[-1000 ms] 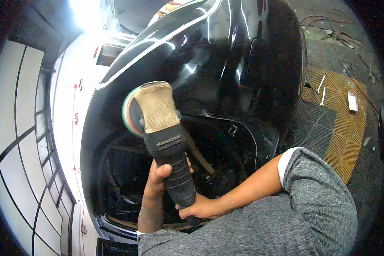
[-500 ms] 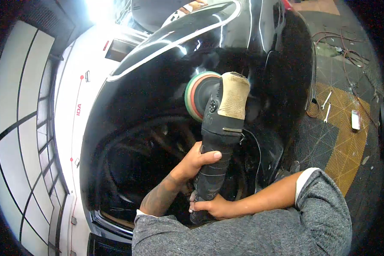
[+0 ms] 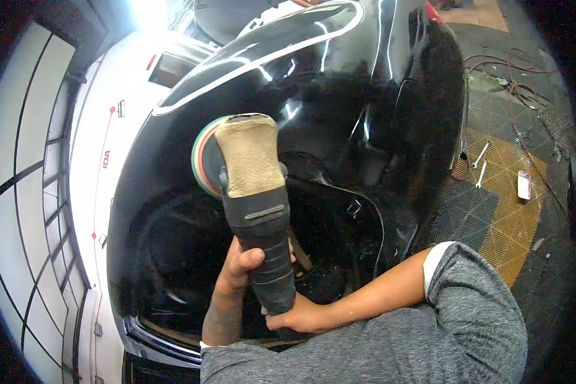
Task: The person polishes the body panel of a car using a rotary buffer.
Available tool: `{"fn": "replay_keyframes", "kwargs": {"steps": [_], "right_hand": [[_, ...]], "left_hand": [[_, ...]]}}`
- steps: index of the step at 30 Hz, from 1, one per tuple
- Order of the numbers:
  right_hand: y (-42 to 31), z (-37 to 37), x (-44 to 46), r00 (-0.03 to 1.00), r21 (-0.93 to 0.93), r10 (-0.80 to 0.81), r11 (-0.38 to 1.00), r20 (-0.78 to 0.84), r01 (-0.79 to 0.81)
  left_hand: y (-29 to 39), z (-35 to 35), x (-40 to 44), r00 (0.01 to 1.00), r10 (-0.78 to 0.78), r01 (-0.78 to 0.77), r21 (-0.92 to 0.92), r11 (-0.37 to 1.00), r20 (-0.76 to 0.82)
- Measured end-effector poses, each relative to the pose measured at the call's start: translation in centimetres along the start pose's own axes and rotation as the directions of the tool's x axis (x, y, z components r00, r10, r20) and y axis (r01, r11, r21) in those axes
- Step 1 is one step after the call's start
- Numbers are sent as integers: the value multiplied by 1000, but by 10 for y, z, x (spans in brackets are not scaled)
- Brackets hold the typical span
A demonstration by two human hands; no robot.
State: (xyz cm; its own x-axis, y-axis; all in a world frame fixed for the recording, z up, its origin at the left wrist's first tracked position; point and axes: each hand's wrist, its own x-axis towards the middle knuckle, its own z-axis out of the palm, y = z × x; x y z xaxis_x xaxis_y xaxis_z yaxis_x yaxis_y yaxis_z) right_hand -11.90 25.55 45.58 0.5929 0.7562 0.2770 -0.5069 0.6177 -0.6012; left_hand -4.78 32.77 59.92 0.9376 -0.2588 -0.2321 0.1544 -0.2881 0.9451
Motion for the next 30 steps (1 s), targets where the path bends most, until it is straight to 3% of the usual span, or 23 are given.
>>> {"fn": "replay_keyframes", "kwargs": {"steps": [6, 8, 9, 10, 11, 12, 13, 15, 17, 19, 21, 23, 24, 25, 27, 29, 30], "right_hand": [[4, -12, -13, 997, 55, 35, 998, -64, -31], [-4, -21, -20, 995, -5, 50, 999, -87, -51], [-9, -24, -23, 990, -51, 54, 997, -129, -61], [-12, -24, -27, 983, 57, 57, 997, -175, -47], [-13, -28, -28, 984, 47, 54, 998, -172, -47], [-12, -32, -28, 983, 56, 48, 998, -176, -38], [-11, -35, -28, 983, 66, 42, 997, -181, -30], [-13, -36, -29, 982, 64, 45, 997, -184, -34], [-23, -31, -30, 978, -11, 67, 997, -197, -71], [-22, -29, -27, 987, 4, 79, 997, -138, -80], [-20, -25, -20, 993, 24, 89, 996, -77, -87], [-22, -19, -9, 999, -119, 5, 993, -45, -10], [-25, -16, -4, 999, -107, 2, 994, -45, -7], [-31, -14, 0, 999, -146, 48, 988, -23, -50], [-29, -12, 8, 996, -173, 89, 981, 3, -87], [-14, -13, 19, 996, -253, 72, 966, 54, -56], [-18, -11, 18, 996, -243, 71, 968, 58, -55]], "left_hand": [[1, 22, 15, 998, -57, 58, 22, 998, -26], [0, 25, 28, 1000, -25, 21, 205, 979, 16], [10, 22, 31, 1000, -12, 11, 206, 979, 6], [25, 21, 32, 999, 24, -34, 663, 748, 24], [38, 24, 29, 998, 43, -66, 945, 321, 55], [56, 43, 21, 974, 226, -56, 987, 150, 21], [67, 46, 19, 916, 399, -117, 983, 144, 50], [89, 53, 22, 701, 709, -277, 943, 183, 68], [115, 45, 39, 546, 770, -471, 881, -44, 331], [137, 43, 62, 474, 702, -564, 796, -220, 531], [150, 47, 71, 537, 634, -562, 796, -224, 557], [157, 31, 84, 660, 569, -537, 838, -99, 490], [165, 20, 87, 706, 528, -478, 867, -136, 472], [174, 14, 84, 778, 491, -409, 909, -77, 391], [188, -9, 83, 858, 454, -368, 903, 221, 239], [198, -26, 90, 817, 473, -504, 809, 304, 331], [192, -28, 93, 833, 473, -516, 715, 472, 288]]}}
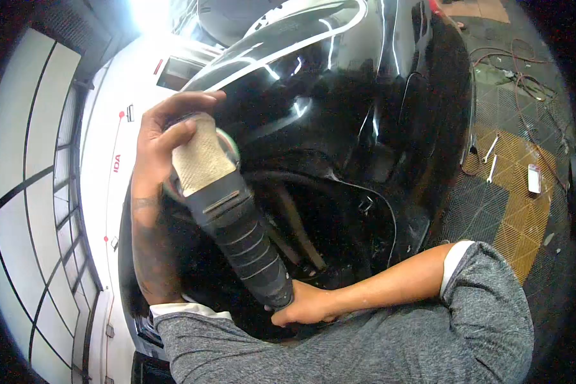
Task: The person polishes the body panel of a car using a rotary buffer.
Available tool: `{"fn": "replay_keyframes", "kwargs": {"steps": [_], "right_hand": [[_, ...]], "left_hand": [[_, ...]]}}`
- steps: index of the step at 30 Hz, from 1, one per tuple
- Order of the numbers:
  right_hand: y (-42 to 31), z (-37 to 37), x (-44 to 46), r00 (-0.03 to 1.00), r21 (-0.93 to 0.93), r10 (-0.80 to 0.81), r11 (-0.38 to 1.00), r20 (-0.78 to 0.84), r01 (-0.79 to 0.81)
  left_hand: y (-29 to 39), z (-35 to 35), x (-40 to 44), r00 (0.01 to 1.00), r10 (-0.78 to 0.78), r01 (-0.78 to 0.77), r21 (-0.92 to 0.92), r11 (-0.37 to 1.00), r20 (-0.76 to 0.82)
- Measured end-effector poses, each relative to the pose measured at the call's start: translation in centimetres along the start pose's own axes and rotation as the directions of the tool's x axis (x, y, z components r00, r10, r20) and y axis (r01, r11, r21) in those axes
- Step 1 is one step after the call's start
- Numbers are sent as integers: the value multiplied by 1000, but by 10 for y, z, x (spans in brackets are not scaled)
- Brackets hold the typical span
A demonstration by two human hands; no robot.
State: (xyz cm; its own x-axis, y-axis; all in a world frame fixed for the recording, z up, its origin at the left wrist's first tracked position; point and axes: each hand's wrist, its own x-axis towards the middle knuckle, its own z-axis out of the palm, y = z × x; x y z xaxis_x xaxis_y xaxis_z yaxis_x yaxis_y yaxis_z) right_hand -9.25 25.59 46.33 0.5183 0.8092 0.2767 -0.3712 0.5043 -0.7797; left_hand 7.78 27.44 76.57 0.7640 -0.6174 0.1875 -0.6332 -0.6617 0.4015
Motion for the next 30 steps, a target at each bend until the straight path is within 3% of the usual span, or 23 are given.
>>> {"fn": "replay_keyframes", "kwargs": {"steps": [1, 3, 5, 8, 11, 14, 17, 19, 25, 28, 29, 30], "right_hand": [[-4, 1, -3, 998, -37, 55, 998, 38, -54], [-10, 3, -7, 992, -65, 106, 993, 73, -101], [-8, 2, -14, 998, -56, 60, 997, 17, -59], [10, 5, -17, 999, 66, -19, 998, -50, 22], [12, -3, -23, 986, 66, -115, 990, -118, 124], [32, -7, -21, 986, 46, -43, 998, -160, 51], [17, -18, -33, 967, 92, -105, 987, -232, 129], [18, -20, -34, 957, 119, -110, 982, -269, 146], [17, -17, -25, 970, 88, -92, 990, -224, 114], [28, -4, -14, 977, 56, -53, 996, -208, 66], [34, 0, -9, 975, 34, -16, 999, -222, 24], [24, 0, -12, 979, 28, -12, 999, -204, 18]], "left_hand": [[0, 0, -3, 1000, -5, 5, 2, 1000, 6], [3, 0, -8, 968, -229, 242, -139, 960, 100], [1, 14, -3, 983, -160, 168, -84, 982, 93], [-11, 30, 16, 978, -81, 116, -182, 977, 190], [-8, 63, 38, 960, -102, 150, -174, 973, 261], [-10, 93, 61, 922, -115, 176, -137, 975, 369], [-17, 124, 83, 906, -70, 127, -109, 986, 417], [-22, 135, 90, 882, -85, 186, -178, 966, 463], [-19, 104, 77, 916, -73, 121, -99, 988, 394], [-2, 73, 52, 951, -150, 172, -59, 983, 271], [8, 70, 36, 975, -174, 195, -160, 968, 135], [4, 54, 30, 979, -152, 167, -113, 979, 136]]}}
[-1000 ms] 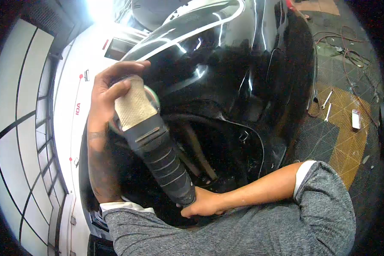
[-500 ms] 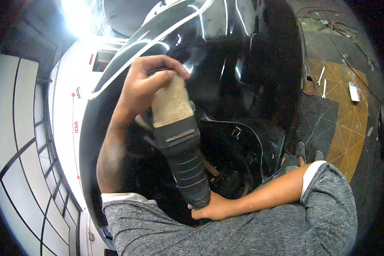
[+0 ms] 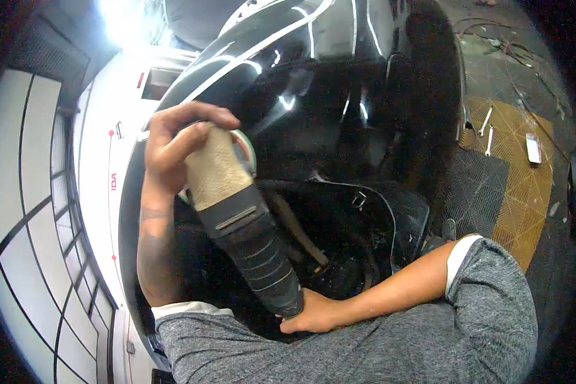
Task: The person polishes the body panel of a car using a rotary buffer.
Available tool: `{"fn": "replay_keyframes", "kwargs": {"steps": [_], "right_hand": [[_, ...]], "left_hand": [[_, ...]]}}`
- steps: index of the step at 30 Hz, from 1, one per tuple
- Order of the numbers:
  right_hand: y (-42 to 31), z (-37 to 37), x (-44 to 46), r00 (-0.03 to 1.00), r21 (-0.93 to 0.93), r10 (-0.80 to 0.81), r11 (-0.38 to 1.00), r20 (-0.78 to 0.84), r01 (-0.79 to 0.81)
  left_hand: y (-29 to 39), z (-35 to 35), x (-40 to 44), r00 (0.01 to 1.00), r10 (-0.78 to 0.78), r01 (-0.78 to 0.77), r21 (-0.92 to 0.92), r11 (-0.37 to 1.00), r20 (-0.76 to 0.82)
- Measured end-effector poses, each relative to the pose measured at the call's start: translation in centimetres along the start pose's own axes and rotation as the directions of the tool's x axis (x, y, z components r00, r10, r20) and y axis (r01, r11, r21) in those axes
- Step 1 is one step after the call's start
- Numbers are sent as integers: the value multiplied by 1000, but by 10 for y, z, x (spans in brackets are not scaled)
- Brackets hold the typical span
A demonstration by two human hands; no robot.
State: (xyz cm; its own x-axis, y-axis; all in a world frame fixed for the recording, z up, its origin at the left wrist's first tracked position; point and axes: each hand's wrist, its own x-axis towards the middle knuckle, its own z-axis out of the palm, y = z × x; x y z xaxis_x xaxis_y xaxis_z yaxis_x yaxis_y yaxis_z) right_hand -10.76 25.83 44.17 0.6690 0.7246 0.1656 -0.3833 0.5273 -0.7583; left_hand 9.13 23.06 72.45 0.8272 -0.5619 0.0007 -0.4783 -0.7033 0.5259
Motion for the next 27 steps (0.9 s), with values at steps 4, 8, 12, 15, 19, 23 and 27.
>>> {"fn": "replay_keyframes", "kwargs": {"steps": [4, 8, 12, 15, 19, 23, 27], "right_hand": [[-44, -4, 1, 950, -131, 128, 987, 283, -94], [-40, 2, 1, 958, -75, -189, 975, 216, 209], [-27, 4, -10, 937, 55, -327, 945, 124, 322], [-13, -6, -13, 922, 91, -323, 946, 213, 311], [-17, -20, -23, 975, 104, -154, 985, 158, 139], [-11, -30, -25, 985, 153, -156, 978, 77, 143], [-6, -29, -20, 982, 190, -187, 965, 11, 182]], "left_hand": [[-1, -43, -47, 971, -11, 10, -5, 1000, -238], [-11, -78, -69, 964, 4, -38, -122, 992, -266], [-8, -53, -50, 973, -17, -14, -134, 991, -229], [-11, -26, -18, 996, -65, 55, -137, 989, -65], [-15, 13, 30, 992, -1, 16, -117, 993, 127], [-26, 46, 68, 965, 26, -13, -52, 999, 262], [-28, 58, 80, 953, 45, -10, -117, 993, 300]]}}
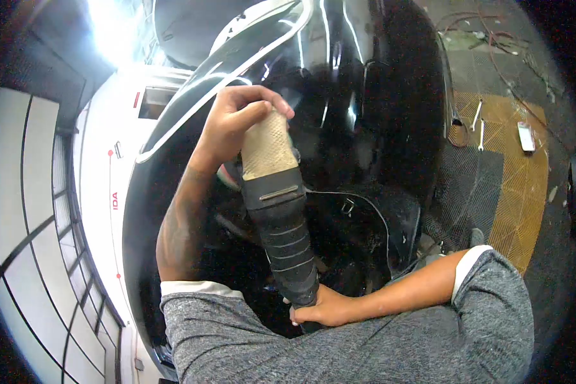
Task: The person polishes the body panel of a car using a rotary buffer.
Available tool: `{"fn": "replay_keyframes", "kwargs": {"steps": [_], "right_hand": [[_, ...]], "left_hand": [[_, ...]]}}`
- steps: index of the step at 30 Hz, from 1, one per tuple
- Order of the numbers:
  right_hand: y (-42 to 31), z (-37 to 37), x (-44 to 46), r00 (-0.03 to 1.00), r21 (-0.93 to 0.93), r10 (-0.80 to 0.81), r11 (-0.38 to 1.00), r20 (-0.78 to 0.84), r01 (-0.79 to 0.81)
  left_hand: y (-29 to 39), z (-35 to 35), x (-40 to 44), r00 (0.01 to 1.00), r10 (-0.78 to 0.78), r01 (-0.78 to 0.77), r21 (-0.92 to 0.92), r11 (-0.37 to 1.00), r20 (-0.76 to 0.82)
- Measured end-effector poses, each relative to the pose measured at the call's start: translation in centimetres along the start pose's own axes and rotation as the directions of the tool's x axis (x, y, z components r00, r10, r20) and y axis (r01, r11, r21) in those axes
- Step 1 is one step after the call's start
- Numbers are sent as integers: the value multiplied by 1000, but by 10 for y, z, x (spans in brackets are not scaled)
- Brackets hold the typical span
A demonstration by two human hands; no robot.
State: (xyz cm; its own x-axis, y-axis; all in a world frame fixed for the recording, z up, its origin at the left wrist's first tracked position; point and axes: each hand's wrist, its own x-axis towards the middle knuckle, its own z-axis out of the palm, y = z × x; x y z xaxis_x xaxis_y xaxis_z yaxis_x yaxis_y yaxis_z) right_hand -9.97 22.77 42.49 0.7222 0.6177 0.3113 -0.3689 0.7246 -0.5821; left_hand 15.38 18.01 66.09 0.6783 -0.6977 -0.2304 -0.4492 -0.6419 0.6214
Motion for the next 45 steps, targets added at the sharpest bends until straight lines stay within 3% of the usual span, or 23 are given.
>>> {"fn": "replay_keyframes", "kwargs": {"steps": [4, 9, 12, 19, 21, 24, 26, 28, 30, 32, 34, 35, 36, 38, 40, 41, 43, 44, 45], "right_hand": [[-6, 7, 5, 996, -32, 66, 997, 63, -64], [-10, 25, 19, 989, -86, -54, 994, 137, 66], [-5, 39, 24, 990, -113, -13, 993, 140, 29], [-5, 49, 36, 984, -209, 9, 977, 177, 28], [-12, 50, 36, 992, -360, -61, 928, 108, 97], [-31, 44, 27, 978, -326, -184, 923, 95, 205], [-34, 36, 25, 981, -384, -187, 902, 57, 195], [-39, 21, 17, 996, -280, 82, 957, 26, -72], [-33, 7, 7, 1000, -222, -7, 975, -5, 6], [-35, -5, -5, 990, -133, 8, 991, -142, -27], [-46, -12, -14, 983, -123, -25, 992, -182, 3], [-47, -16, -18, 984, -34, -25, 999, -179, 19], [-48, -18, -21, 985, 55, -23, 998, -173, 33], [-51, -17, -23, 983, 33, -50, 998, -176, 57], [-48, -13, -22, 987, 30, -29, 999, -159, 34], [-42, -10, -19, 987, 26, -32, 999, -158, 36], [-30, -4, -8, 985, -194, -65, 980, -157, 34], [-33, 2, -4, 986, -201, -66, 979, -155, 34], [-38, 10, 2, 998, -184, -24, 983, -58, 13]], "left_hand": [[6, -22, -29, 998, 31, -30, 18, 999, -53], [12, -51, -84, 981, 90, -110, -114, 987, -170], [8, -64, -111, 971, 144, -168, -118, 979, -191], [22, -91, -166, 940, 125, -149, -53, 987, -319], [23, -102, -177, 915, 116, -149, -57, 987, -387], [25, -107, -173, 888, 110, -140, -35, 990, -447], [27, -99, -153, 913, 115, -114, 24, 993, -391], [25, -85, -122, 928, 94, -84, 44, 996, -361], [12, -79, -84, 912, 364, -274, 379, 884, -190], [5, -70, -43, 968, 203, -175, 184, 967, -146], [2, -51, -8, 977, 167, -158, 76, 985, -135], [-5, -51, 9, 970, 231, -220, 136, 966, -75], [2, -38, 12, 986, 108, -98, 86, 992, -130], [5, -34, 15, 992, 92, -85, 88, 993, -81], [0, -44, 3, 975, 208, -188, 201, 961, -83], [-1, -53, -11, 908, 418, -374, 435, 819, -6], [2, -72, -46, 960, 244, -201, 277, 940, -133], [6, -82, -67, 934, 319, -238, 386, 891, -160], [16, -88, -92, 959, 109, -73, 143, 987, -263]]}}
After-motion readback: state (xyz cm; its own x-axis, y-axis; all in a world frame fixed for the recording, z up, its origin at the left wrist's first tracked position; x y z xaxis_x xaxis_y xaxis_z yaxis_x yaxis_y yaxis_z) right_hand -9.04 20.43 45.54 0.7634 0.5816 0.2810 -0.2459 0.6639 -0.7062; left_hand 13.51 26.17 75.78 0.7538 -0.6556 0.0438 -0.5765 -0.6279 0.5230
